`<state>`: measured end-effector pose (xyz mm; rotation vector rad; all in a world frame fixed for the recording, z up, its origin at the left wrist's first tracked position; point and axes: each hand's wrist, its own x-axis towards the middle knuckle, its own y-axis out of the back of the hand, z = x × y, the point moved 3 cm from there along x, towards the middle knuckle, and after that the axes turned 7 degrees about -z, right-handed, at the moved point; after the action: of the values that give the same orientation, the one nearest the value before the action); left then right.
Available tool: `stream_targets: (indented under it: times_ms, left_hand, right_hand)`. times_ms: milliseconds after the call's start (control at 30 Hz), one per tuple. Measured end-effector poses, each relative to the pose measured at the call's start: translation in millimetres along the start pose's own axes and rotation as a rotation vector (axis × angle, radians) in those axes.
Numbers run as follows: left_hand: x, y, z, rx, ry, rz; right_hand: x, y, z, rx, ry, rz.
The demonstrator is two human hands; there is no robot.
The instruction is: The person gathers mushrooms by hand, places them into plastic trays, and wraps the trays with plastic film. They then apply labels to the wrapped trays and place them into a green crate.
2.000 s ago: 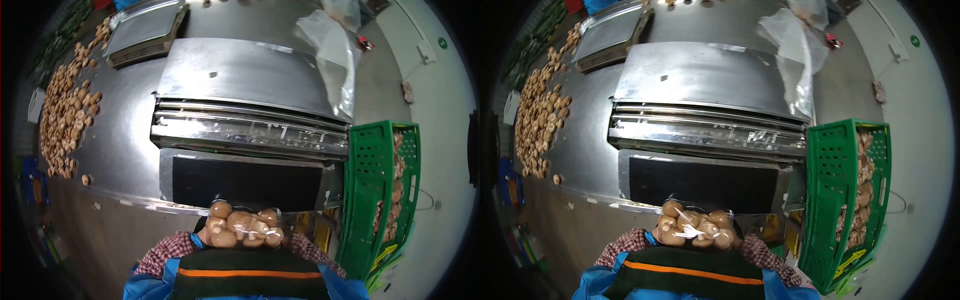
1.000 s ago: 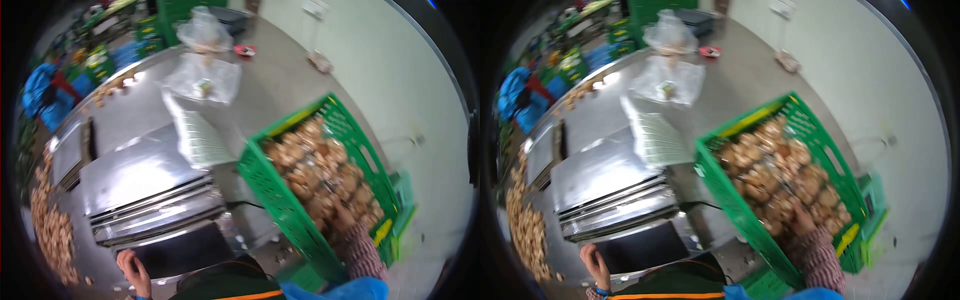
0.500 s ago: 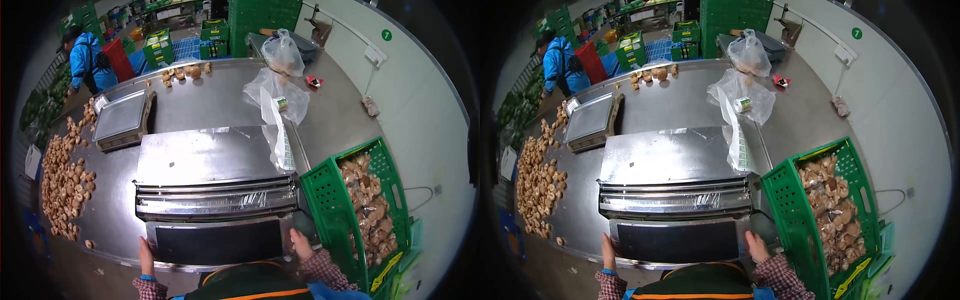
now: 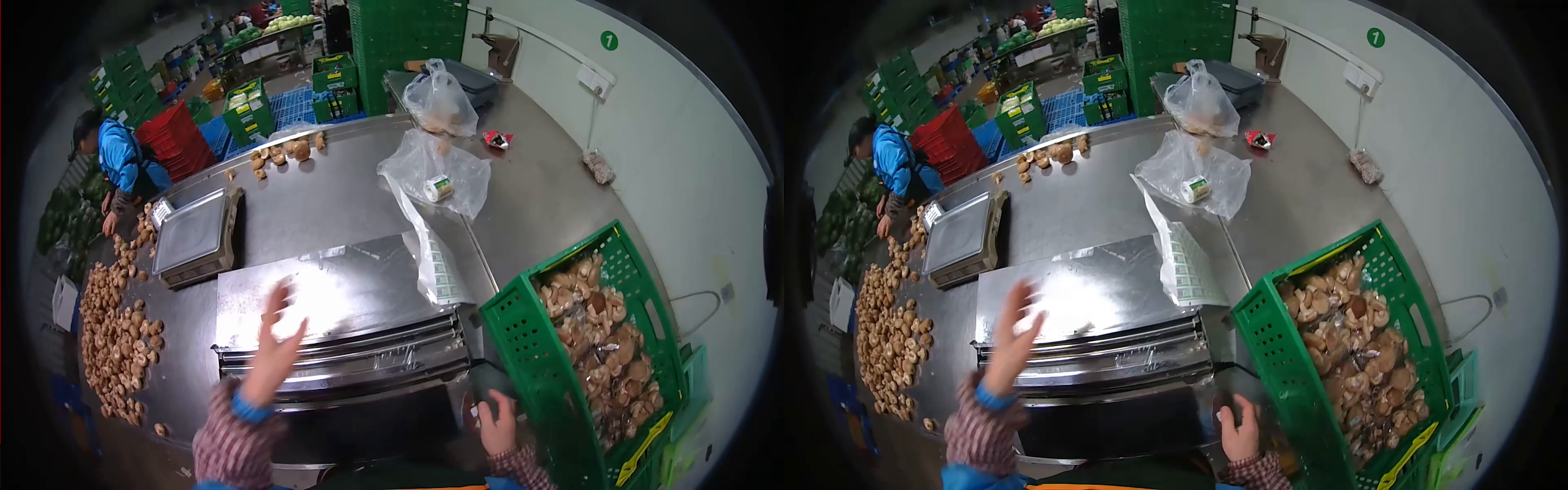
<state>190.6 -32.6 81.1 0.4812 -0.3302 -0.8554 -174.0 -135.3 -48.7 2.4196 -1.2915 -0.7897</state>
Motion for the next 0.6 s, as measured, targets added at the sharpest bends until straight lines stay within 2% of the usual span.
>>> stream_targets:
  times_ms: [33,67,100,133,167,200,267,300,333,400,467,567,600]
  left_hand:
    - [34,-49,14,-0.145,0.016,-0.097]
    - [66,-93,27,0.013,0.045,-0.126]
    - [95,-133,31,0.206,0.086,-0.113]
    - [113,-163,32,0.205,0.171,-0.157]
    - [126,-184,28,0.2,0.254,-0.198]
    - [137,-197,18,0.209,0.242,-0.183]
    - [151,-202,36,-0.263,-0.077,-0.08]
    - [162,-197,44,-0.175,-0.283,0.0]
    - [162,-174,77,-0.168,-0.299,-0.001]
    - [141,-119,162,-0.059,-0.52,-0.507]
    - [103,-61,214,0.263,-0.522,-0.731]
    - [56,-2,250,0.292,-0.536,-0.91]
    - [41,12,258,0.299,-0.534,-0.89]
  right_hand:
    - [2,11,-18,0.042,0.101,0.2]
    - [3,22,-34,0.09,0.196,0.402]
    - [8,28,-44,0.212,0.201,0.388]
    - [11,32,-50,0.225,0.209,0.384]
    - [14,35,-59,0.201,0.322,0.355]
    - [17,39,-67,0.179,0.44,0.33]
    - [14,44,-71,0.236,0.483,0.32]
    - [11,47,-73,0.321,0.459,0.281]
    - [10,49,-74,0.401,0.437,0.237]
    - [12,60,-72,0.579,0.398,0.237]
    - [12,85,-94,0.343,0.675,0.302]
    - [-9,114,-177,0.191,1.044,0.465]
    - [-20,121,-204,0.091,1.191,0.51]
